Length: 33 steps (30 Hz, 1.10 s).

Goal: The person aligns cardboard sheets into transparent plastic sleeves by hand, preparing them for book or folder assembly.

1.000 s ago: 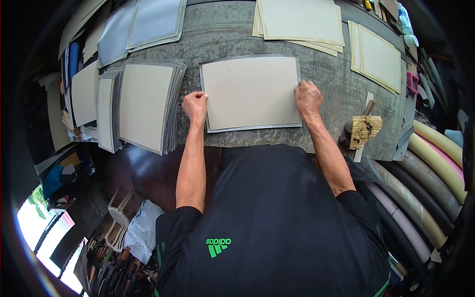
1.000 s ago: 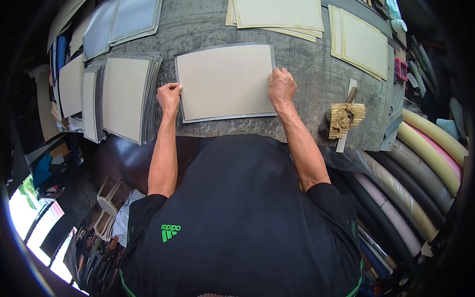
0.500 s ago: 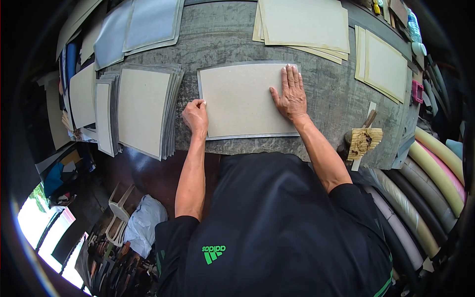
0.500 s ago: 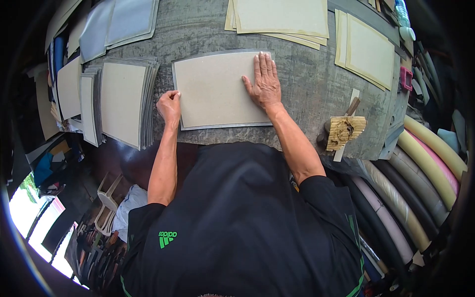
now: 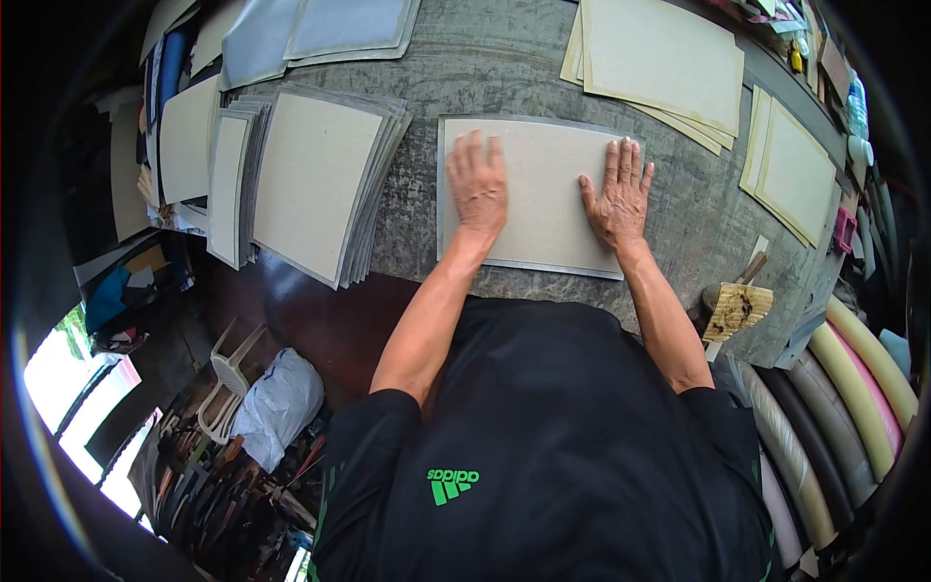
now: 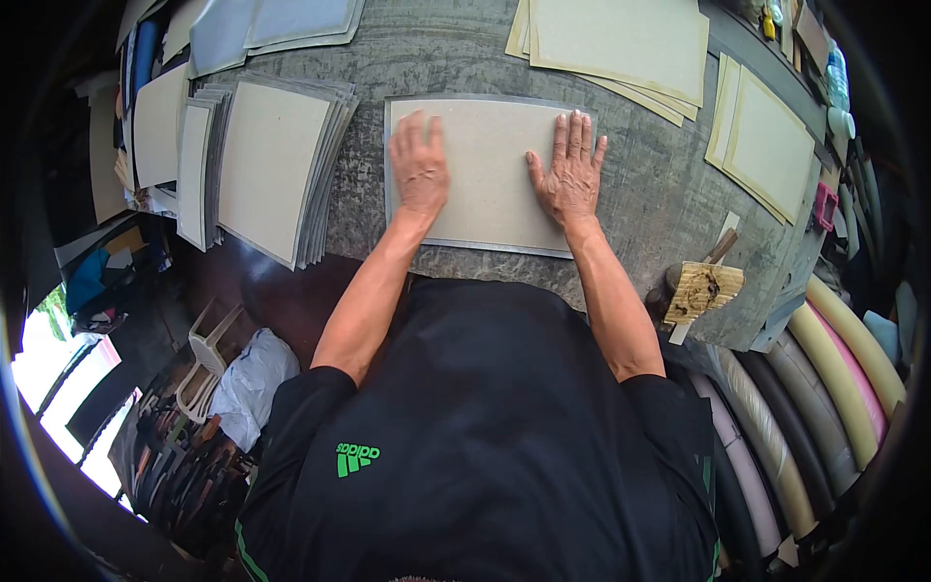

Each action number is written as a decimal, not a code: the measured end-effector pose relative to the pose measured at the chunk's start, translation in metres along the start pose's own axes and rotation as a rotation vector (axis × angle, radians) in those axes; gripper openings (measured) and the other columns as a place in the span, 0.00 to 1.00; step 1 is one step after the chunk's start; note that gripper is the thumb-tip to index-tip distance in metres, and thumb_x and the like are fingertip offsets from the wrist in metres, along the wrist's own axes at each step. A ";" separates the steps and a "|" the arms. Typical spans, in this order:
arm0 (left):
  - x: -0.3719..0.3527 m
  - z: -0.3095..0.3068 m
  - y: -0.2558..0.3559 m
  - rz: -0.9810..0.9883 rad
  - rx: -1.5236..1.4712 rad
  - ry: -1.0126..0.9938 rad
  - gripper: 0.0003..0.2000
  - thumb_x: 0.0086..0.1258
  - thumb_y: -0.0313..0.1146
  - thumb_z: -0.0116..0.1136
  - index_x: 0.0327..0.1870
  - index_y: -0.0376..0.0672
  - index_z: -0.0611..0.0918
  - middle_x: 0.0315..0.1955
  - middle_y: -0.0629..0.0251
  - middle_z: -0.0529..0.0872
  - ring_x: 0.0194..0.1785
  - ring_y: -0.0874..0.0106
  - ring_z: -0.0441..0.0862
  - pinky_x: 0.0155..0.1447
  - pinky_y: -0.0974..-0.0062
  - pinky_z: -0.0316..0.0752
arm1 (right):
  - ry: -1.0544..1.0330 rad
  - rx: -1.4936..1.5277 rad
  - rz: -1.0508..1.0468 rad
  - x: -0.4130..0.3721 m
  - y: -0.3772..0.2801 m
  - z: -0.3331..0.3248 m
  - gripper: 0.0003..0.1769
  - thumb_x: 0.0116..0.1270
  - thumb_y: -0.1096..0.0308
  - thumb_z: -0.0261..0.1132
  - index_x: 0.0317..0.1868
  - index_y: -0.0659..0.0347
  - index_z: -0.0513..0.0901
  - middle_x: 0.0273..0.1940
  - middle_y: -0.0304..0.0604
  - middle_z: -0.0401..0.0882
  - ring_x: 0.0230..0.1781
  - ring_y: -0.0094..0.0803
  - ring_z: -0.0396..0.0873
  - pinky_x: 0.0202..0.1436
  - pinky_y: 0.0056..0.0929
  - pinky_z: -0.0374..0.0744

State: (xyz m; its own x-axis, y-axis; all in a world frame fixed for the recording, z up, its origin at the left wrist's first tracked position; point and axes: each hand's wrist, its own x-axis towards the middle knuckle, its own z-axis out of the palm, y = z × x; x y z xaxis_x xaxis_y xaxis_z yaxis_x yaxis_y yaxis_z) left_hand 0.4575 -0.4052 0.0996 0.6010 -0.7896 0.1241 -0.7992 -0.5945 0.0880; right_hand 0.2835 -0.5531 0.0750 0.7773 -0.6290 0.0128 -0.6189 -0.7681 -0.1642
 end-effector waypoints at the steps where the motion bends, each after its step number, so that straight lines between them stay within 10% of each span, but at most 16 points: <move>1: 0.005 0.007 0.020 0.156 -0.041 -0.003 0.22 0.66 0.28 0.53 0.63 0.37 0.73 0.66 0.51 0.68 0.72 0.52 0.60 0.71 0.51 0.58 | -0.010 0.005 0.007 0.000 -0.001 0.000 0.42 0.71 0.42 0.48 0.75 0.63 0.53 0.76 0.53 0.46 0.79 0.45 0.41 0.78 0.53 0.37; 7: 0.022 0.036 0.051 0.537 -0.256 -0.241 0.27 0.73 0.38 0.43 0.71 0.36 0.63 0.76 0.56 0.52 0.79 0.57 0.45 0.79 0.55 0.39 | 0.014 0.049 0.024 -0.001 0.001 0.004 0.41 0.71 0.43 0.49 0.75 0.61 0.54 0.76 0.51 0.47 0.79 0.43 0.41 0.78 0.53 0.38; 17: 0.021 0.028 -0.090 0.323 -0.155 -0.166 0.30 0.77 0.45 0.37 0.76 0.40 0.53 0.77 0.58 0.48 0.79 0.62 0.43 0.80 0.62 0.37 | -0.001 -0.007 0.026 -0.002 -0.001 0.006 0.42 0.72 0.41 0.47 0.76 0.60 0.52 0.77 0.51 0.46 0.79 0.43 0.41 0.78 0.52 0.37; 25: 0.021 0.040 -0.091 0.324 -0.222 -0.085 0.30 0.78 0.50 0.32 0.76 0.45 0.53 0.77 0.65 0.47 0.80 0.66 0.39 0.78 0.48 0.27 | -0.111 0.034 -0.119 -0.038 -0.117 0.013 0.41 0.73 0.39 0.43 0.76 0.58 0.51 0.79 0.42 0.40 0.79 0.43 0.27 0.78 0.51 0.28; 33: 0.022 0.052 -0.098 0.378 -0.212 0.023 0.29 0.78 0.52 0.29 0.77 0.50 0.53 0.78 0.72 0.44 0.79 0.57 0.30 0.73 0.39 0.20 | -0.258 0.216 -0.346 -0.092 -0.176 0.009 0.40 0.74 0.41 0.42 0.76 0.60 0.51 0.78 0.43 0.41 0.80 0.42 0.33 0.80 0.44 0.32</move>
State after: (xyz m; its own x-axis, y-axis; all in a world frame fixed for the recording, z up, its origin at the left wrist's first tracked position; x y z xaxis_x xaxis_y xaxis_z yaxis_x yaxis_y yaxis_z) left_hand 0.5489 -0.3719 0.0426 0.2671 -0.9409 0.2084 -0.9480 -0.2177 0.2324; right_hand 0.3220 -0.3588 0.0942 0.9532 -0.2693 -0.1375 -0.3021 -0.8675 -0.3951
